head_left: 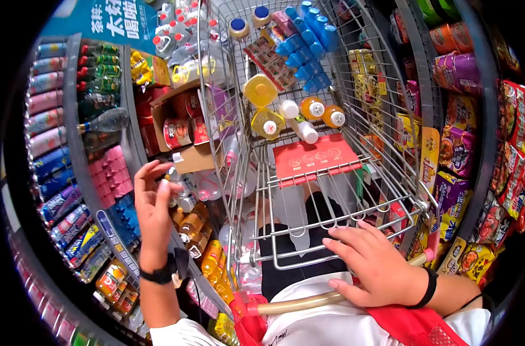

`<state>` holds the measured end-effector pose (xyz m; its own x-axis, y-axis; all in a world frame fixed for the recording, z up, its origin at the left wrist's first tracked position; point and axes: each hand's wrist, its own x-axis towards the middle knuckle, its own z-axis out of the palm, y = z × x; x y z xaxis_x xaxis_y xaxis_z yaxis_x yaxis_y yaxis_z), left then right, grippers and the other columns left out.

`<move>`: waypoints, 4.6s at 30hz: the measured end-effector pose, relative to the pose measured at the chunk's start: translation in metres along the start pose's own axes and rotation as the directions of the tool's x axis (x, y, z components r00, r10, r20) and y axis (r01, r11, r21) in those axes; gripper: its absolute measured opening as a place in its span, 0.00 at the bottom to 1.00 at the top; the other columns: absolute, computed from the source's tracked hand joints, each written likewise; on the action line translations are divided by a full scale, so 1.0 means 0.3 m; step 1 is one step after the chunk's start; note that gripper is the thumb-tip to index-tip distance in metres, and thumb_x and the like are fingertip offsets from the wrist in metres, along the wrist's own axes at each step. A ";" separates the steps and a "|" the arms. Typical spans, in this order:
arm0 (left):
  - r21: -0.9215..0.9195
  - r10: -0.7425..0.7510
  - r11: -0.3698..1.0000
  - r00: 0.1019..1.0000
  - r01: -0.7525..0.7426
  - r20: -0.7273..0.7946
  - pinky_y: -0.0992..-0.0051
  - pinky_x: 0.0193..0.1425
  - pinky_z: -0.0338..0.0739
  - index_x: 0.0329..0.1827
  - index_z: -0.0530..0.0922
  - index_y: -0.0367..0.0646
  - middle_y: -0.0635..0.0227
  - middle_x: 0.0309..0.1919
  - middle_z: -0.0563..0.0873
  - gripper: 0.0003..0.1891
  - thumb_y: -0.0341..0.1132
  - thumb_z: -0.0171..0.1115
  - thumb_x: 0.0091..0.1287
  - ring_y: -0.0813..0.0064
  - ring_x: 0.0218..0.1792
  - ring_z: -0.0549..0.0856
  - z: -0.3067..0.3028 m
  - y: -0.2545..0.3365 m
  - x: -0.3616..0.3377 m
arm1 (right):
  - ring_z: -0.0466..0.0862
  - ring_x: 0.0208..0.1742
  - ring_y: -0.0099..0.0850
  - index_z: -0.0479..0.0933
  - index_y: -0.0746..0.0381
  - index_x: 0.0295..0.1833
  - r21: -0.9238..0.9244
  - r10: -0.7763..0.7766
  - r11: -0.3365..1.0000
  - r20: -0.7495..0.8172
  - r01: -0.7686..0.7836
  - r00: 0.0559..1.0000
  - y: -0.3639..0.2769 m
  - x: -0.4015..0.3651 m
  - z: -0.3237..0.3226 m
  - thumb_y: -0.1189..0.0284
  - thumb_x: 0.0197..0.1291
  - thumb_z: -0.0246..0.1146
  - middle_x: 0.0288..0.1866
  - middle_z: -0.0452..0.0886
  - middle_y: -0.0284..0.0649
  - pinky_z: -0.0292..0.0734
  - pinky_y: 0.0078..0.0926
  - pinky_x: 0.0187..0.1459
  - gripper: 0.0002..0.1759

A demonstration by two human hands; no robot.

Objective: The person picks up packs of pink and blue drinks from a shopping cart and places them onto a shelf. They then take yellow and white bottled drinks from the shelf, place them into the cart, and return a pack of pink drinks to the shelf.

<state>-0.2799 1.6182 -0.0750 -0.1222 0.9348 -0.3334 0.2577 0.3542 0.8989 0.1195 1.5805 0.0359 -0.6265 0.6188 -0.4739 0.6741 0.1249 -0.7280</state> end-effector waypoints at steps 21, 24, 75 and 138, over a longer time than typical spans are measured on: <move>0.108 -0.643 0.722 0.721 0.683 -0.257 0.51 0.87 0.50 0.85 0.47 0.30 0.44 0.83 0.61 0.69 0.66 0.73 0.50 0.46 0.85 0.54 1.286 -0.012 0.973 | 0.61 0.82 0.61 0.72 0.53 0.78 -0.365 0.391 0.818 -0.213 -0.445 0.895 0.280 -0.255 -0.129 0.46 0.67 0.64 0.84 0.63 0.53 0.63 0.61 0.75 0.39; 0.029 -0.656 0.723 0.700 0.690 -0.283 0.51 0.85 0.56 0.84 0.51 0.33 0.44 0.81 0.64 0.67 0.67 0.75 0.49 0.45 0.84 0.59 1.285 -0.018 0.950 | 0.59 0.83 0.62 0.71 0.52 0.79 -0.363 0.436 0.802 -0.187 -0.475 0.880 0.272 -0.251 -0.130 0.44 0.65 0.67 0.86 0.60 0.52 0.62 0.62 0.76 0.42; 0.185 -0.242 0.921 0.875 0.343 -0.418 0.77 0.55 0.79 0.66 0.80 0.35 0.65 0.49 0.87 0.22 0.36 0.72 0.74 0.77 0.49 0.84 -0.465 -0.234 -0.508 | 0.48 0.88 0.60 0.59 0.63 0.83 -0.784 0.381 0.536 -0.106 -0.313 0.919 0.372 -0.313 -0.002 0.59 0.62 0.68 0.89 0.54 0.46 0.62 0.58 0.72 0.47; 0.068 -0.478 0.878 0.873 0.473 0.093 0.62 0.45 0.82 0.70 0.73 0.37 0.55 0.55 0.88 0.26 0.42 0.66 0.75 0.62 0.56 0.88 1.315 -0.340 1.159 | 0.50 0.85 0.66 0.68 0.75 0.76 -0.421 0.508 0.782 0.002 -0.460 0.861 0.273 -0.240 -0.152 0.58 0.61 0.67 0.82 0.64 0.58 0.44 0.69 0.81 0.44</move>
<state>0.0296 1.9164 -0.3947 -0.1406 0.6493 -0.7474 0.2341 0.7553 0.6121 0.2377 1.5817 0.0330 -0.1982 0.5947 -0.7791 0.9799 0.1392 -0.1430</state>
